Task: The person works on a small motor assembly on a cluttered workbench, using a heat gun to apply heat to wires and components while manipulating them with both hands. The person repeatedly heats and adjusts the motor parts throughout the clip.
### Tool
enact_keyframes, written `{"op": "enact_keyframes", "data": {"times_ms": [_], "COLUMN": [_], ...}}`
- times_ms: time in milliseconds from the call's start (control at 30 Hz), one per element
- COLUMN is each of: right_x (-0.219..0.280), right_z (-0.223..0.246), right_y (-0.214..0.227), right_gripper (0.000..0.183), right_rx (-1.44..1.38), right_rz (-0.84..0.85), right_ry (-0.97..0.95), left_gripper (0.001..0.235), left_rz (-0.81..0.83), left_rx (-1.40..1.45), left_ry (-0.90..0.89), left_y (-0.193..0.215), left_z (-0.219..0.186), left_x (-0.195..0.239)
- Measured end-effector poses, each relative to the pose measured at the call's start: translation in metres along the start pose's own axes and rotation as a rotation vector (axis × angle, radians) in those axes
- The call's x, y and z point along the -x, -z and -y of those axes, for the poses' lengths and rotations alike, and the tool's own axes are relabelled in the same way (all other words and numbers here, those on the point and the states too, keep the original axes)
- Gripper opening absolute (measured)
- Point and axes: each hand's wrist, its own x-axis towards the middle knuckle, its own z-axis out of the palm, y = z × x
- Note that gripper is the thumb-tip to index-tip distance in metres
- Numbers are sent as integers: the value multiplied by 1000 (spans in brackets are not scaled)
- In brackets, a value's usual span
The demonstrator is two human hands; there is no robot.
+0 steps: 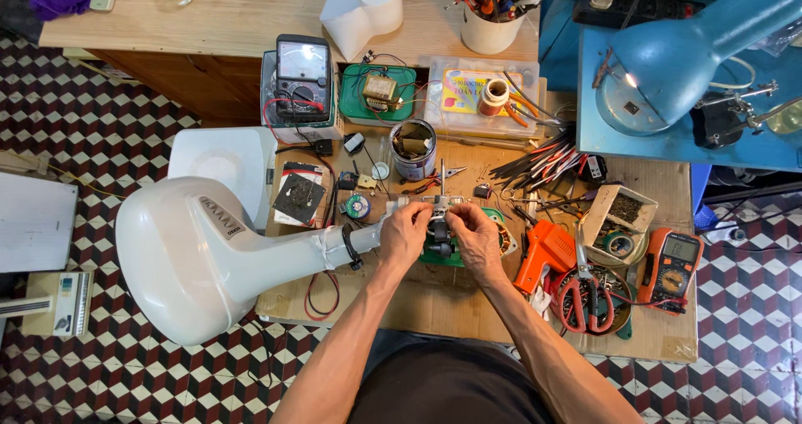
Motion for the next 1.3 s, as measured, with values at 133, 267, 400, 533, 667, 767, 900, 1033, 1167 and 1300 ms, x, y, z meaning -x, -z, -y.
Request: {"op": "enact_keyframes", "data": {"times_ms": [133,267,400,533,667,767,900,1033,1167,1300], "right_x": [0,1,5,13,16,16,15,17,21,23], "right_z": [0,-2,2,11,16,15,13,14,17,22], "right_y": [3,4,2,3,0,-1,-2,-2,-1,-2], "right_gripper": [19,18,17,16,16,17,18,19,18,18], "right_rx": [27,12,-4,29,68,29,-65,-36,-60,-12], "right_rz": [-29,-43,-47,-31,-24,-35,-56,-74,-42,-15], "right_ry": [-99,-80,-96,-75,-56,-67,-141,-167,-177,-161], "left_gripper": [24,23,22,23,23,22,22,22,35,34], "left_rz": [128,30,58,169,184,226,275,187,348,404], "left_rx": [2,68,117,120,189,192,149,153,200,384], "left_ry": [203,102,114,156,115,106,87,-88,231,283], "left_y": [2,6,12,15,16,17,21,24,23,20], "left_z": [4,1,-1,4,10,14,17,17,14,16], "left_x": [-3,9,6,1,0,2,4,3,-7,-17]}}
